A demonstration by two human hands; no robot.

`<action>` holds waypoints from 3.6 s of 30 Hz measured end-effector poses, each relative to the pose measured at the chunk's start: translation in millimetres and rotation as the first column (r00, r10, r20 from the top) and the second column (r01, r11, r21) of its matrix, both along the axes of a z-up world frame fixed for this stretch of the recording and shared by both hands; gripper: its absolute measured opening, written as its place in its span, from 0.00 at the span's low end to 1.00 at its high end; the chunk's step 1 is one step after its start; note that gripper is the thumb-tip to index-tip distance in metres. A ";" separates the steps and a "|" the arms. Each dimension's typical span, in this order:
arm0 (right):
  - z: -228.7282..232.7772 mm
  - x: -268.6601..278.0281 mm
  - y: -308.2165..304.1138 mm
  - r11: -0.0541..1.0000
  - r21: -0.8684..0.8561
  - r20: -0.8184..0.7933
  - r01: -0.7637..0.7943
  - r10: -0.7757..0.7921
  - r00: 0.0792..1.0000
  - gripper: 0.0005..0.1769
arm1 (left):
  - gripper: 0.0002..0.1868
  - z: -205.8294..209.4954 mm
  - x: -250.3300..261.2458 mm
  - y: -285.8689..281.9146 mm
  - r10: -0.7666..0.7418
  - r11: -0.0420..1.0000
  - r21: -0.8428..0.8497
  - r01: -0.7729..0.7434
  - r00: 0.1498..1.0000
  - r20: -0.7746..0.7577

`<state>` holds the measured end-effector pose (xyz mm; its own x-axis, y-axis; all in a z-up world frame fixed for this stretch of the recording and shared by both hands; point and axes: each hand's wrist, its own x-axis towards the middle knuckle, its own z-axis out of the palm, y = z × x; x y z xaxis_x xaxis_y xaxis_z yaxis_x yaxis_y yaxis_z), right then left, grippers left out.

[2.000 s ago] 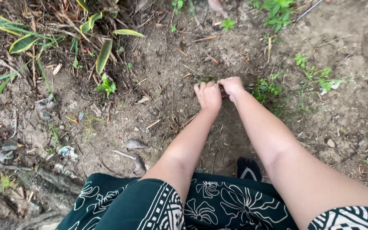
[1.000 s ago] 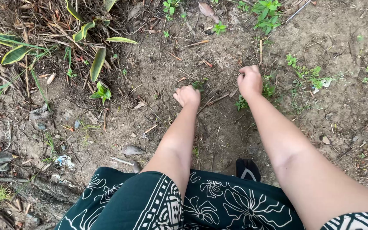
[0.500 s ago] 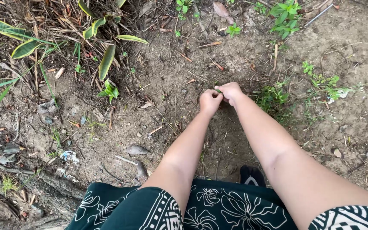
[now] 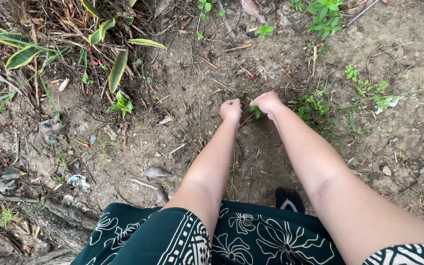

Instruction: Picking weeds and small plants from a dirt patch in a garden area.

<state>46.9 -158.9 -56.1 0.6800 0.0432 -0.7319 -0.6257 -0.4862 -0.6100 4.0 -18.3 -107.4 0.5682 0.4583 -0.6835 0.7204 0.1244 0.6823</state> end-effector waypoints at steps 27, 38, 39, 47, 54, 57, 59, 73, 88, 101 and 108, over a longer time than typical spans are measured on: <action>39.9 -27.8 -12.3 0.860 -0.500 0.511 -0.103 0.389 0.767 0.07 | 0.04 35.8 33.4 10.6 -0.861 0.215 0.799 0.561 0.495 -0.115; 26.3 -38.7 -18.8 0.926 -0.378 0.614 -0.008 0.258 0.746 0.06 | 0.11 24.5 34.2 13.4 -0.931 0.146 0.806 0.574 0.356 -0.085; 25.1 -37.8 -20.1 0.935 -0.353 0.638 0.018 0.227 0.736 0.05 | 0.12 23.4 33.7 13.6 -0.935 0.143 0.819 0.555 0.348 -0.073; 11.6 -31.2 -25.1 0.968 -0.246 0.708 0.057 0.140 0.693 0.05 | 0.08 21.3 28.5 15.3 -0.936 0.198 0.819 0.539 0.352 -0.005; 12.6 -22.8 -9.9 0.983 -0.177 0.708 0.045 0.095 0.700 0.05 | 0.06 23.1 32.0 20.9 -0.934 0.241 0.821 0.518 0.354 0.051; 8.9 -22.2 -4.4 0.973 -0.231 0.587 0.025 0.119 0.801 0.06 | 0.06 35.3 35.2 14.7 -0.900 0.308 0.794 0.525 0.431 0.065; 10.6 -25.9 -5.2 0.981 -0.193 0.640 0.028 0.104 0.761 0.05 | 0.06 37.9 24.5 12.5 -0.890 0.331 0.771 0.544 0.452 0.063; 52.7 0.4 13.9 0.899 -0.384 0.586 -0.209 0.413 0.697 0.10 | 0.08 42.2 16.2 39.6 -0.469 0.756 0.639 0.140 0.797 0.380; 19.5 33.4 62.2 0.591 -0.591 -0.083 -0.548 0.632 0.770 0.13 | 0.13 52.1 -12.5 43.3 -0.333 0.773 0.631 0.068 0.890 0.312; 15.9 5.1 35.2 0.677 -0.593 0.268 -0.437 0.677 0.686 0.13 | 0.12 49.9 -16.5 41.8 -0.334 0.767 0.639 0.052 0.883 0.329; 20.0 16.8 32.8 0.693 -0.581 0.406 -0.427 0.701 0.586 0.12 | 0.13 51.3 -7.6 33.3 -0.330 0.786 0.616 0.051 0.877 0.348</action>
